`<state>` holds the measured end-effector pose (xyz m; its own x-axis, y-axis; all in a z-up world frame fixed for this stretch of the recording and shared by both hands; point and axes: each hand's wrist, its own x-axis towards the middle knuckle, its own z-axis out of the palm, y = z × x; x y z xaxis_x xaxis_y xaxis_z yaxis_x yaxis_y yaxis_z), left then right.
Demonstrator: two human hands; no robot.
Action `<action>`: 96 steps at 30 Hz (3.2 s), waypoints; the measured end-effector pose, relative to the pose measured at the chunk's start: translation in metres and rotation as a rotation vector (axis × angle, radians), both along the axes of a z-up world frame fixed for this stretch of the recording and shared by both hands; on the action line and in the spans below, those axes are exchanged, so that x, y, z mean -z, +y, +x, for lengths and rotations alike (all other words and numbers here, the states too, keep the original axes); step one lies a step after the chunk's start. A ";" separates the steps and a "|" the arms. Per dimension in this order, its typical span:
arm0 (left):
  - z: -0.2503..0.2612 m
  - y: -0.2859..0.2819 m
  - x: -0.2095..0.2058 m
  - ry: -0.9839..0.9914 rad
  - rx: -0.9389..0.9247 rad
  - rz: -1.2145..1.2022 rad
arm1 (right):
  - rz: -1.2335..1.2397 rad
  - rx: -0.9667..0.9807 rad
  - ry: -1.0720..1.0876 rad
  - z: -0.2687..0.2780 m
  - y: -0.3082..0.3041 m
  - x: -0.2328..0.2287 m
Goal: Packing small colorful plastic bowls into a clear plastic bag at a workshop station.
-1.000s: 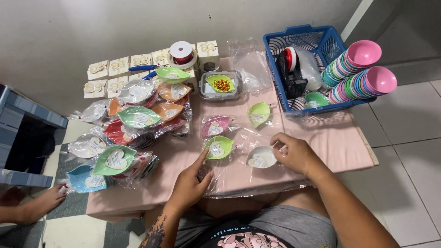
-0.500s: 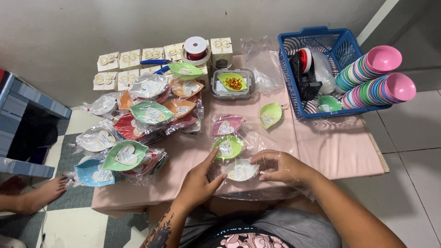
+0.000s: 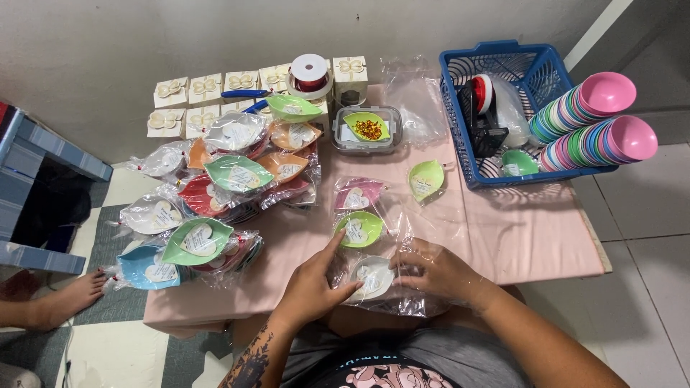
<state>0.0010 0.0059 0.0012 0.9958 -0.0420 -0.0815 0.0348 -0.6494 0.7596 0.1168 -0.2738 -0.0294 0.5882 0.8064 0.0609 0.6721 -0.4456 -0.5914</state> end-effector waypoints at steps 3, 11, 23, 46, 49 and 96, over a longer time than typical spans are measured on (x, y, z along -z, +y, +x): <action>0.000 0.001 0.004 -0.030 0.003 -0.016 | 0.192 -0.031 -0.063 -0.007 0.010 -0.030; 0.001 -0.001 -0.001 0.017 0.000 -0.030 | 0.120 -0.061 -0.206 -0.004 0.013 0.012; -0.009 0.003 0.004 -0.018 -0.011 0.182 | 0.089 0.102 0.114 -0.008 0.021 -0.006; -0.007 0.006 0.016 -0.101 -0.047 0.154 | 0.102 -0.231 -0.760 -0.010 0.028 0.014; -0.007 0.006 0.015 -0.111 -0.042 0.154 | 0.084 -0.258 -0.731 -0.009 0.026 0.024; -0.011 0.006 0.005 0.061 0.017 0.283 | 0.257 0.160 -0.251 0.024 -0.086 -0.061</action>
<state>-0.0102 0.0117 -0.0042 0.9880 -0.0256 -0.1522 0.0624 -0.8361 0.5450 0.1409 -0.3599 0.0315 0.6469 0.6453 0.4063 0.7436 -0.4158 -0.5236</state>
